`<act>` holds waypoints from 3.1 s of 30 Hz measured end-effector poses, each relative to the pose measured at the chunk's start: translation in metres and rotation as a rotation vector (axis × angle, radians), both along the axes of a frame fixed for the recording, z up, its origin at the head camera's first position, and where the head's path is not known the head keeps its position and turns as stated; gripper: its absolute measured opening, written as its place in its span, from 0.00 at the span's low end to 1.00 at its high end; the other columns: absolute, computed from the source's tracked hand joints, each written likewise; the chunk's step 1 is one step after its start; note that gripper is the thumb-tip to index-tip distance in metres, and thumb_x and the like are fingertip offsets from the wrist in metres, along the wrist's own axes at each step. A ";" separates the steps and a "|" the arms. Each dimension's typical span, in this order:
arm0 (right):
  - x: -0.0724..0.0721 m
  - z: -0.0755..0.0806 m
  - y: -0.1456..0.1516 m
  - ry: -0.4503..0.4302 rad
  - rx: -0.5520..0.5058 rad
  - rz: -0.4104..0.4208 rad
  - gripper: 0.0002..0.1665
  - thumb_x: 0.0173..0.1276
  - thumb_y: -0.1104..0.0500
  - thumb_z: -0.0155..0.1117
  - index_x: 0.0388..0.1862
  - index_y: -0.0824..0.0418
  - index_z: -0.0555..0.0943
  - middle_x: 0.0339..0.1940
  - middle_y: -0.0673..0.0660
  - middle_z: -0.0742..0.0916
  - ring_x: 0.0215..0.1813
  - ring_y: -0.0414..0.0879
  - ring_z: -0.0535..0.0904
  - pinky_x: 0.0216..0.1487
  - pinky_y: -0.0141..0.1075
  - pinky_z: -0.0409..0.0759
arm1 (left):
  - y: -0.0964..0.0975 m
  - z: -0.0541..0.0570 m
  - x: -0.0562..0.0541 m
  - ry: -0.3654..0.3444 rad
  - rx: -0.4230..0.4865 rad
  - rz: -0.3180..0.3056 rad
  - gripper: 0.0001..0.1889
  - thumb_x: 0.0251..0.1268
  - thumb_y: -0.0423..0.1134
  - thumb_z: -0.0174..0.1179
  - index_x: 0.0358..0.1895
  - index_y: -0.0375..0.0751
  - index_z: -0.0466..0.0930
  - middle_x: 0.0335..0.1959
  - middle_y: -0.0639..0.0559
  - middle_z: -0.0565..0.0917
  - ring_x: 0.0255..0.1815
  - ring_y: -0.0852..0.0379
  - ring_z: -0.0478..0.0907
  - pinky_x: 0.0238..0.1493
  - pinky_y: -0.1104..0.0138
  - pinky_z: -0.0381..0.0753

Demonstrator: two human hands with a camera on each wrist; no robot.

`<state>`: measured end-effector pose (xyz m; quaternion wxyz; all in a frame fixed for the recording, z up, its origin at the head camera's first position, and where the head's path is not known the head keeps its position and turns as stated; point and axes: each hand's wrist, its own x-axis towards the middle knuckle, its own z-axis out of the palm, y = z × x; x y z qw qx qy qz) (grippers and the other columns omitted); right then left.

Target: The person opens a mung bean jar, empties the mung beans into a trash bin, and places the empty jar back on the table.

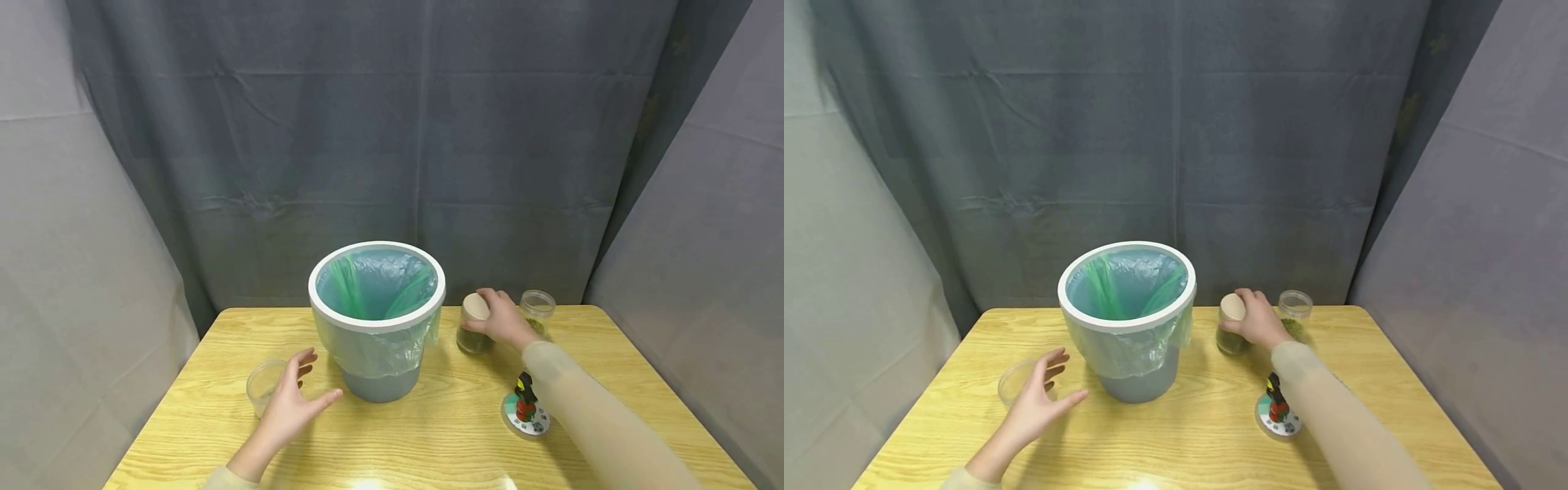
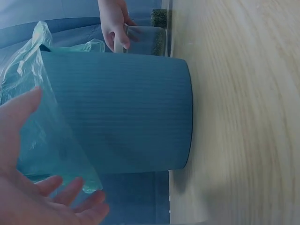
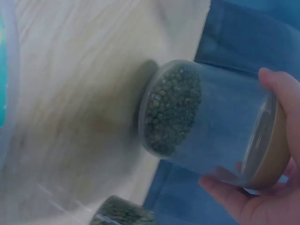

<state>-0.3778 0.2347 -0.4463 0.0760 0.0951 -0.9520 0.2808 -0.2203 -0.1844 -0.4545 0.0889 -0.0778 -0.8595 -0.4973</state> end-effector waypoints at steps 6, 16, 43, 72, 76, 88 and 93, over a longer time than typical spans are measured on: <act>0.011 0.018 -0.001 0.079 -0.019 0.020 0.52 0.58 0.42 0.79 0.75 0.63 0.69 0.63 0.71 0.77 0.53 0.62 0.79 0.51 0.56 0.81 | -0.006 0.009 -0.001 0.072 0.049 -0.003 0.43 0.60 0.41 0.76 0.74 0.35 0.60 0.72 0.35 0.70 0.73 0.32 0.67 0.72 0.37 0.66; 0.042 0.061 -0.001 0.120 -0.020 0.028 0.53 0.60 0.38 0.77 0.77 0.61 0.69 0.62 0.68 0.78 0.55 0.61 0.79 0.52 0.56 0.80 | -0.013 0.043 0.006 0.198 0.065 0.006 0.37 0.61 0.35 0.74 0.72 0.36 0.65 0.70 0.38 0.73 0.72 0.37 0.69 0.73 0.40 0.67; 0.118 0.195 -0.031 0.194 -0.019 0.103 0.48 0.62 0.36 0.75 0.78 0.47 0.71 0.60 0.58 0.81 0.50 0.53 0.76 0.47 0.44 0.73 | 0.028 0.138 -0.007 0.272 0.094 -0.103 0.38 0.63 0.38 0.73 0.74 0.41 0.65 0.73 0.44 0.70 0.76 0.45 0.66 0.77 0.48 0.63; 0.176 0.197 -0.100 0.257 -0.179 0.265 0.43 0.57 0.43 0.82 0.71 0.43 0.77 0.62 0.48 0.85 0.50 0.47 0.80 0.48 0.44 0.77 | 0.092 0.129 0.024 0.262 0.203 -0.392 0.45 0.60 0.44 0.76 0.77 0.46 0.60 0.75 0.47 0.68 0.75 0.48 0.67 0.76 0.48 0.66; 0.183 0.191 -0.104 0.269 -0.202 0.303 0.42 0.56 0.43 0.82 0.70 0.44 0.78 0.60 0.46 0.85 0.49 0.45 0.80 0.47 0.43 0.78 | 0.097 0.120 0.030 0.253 0.206 -0.408 0.46 0.58 0.40 0.77 0.77 0.47 0.60 0.73 0.50 0.70 0.73 0.51 0.69 0.75 0.53 0.69; 0.198 0.165 -0.107 0.313 -0.234 0.372 0.45 0.53 0.47 0.85 0.70 0.44 0.78 0.56 0.43 0.85 0.47 0.40 0.80 0.44 0.36 0.81 | 0.106 0.092 0.041 0.178 0.217 -0.434 0.53 0.47 0.40 0.83 0.77 0.54 0.60 0.71 0.55 0.72 0.71 0.54 0.71 0.72 0.57 0.70; 0.205 0.158 -0.111 0.306 -0.223 0.381 0.46 0.50 0.47 0.86 0.70 0.43 0.77 0.57 0.41 0.84 0.50 0.39 0.80 0.47 0.36 0.81 | 0.108 0.081 0.044 0.123 0.209 -0.433 0.53 0.44 0.41 0.84 0.76 0.53 0.61 0.67 0.56 0.75 0.66 0.55 0.74 0.68 0.59 0.74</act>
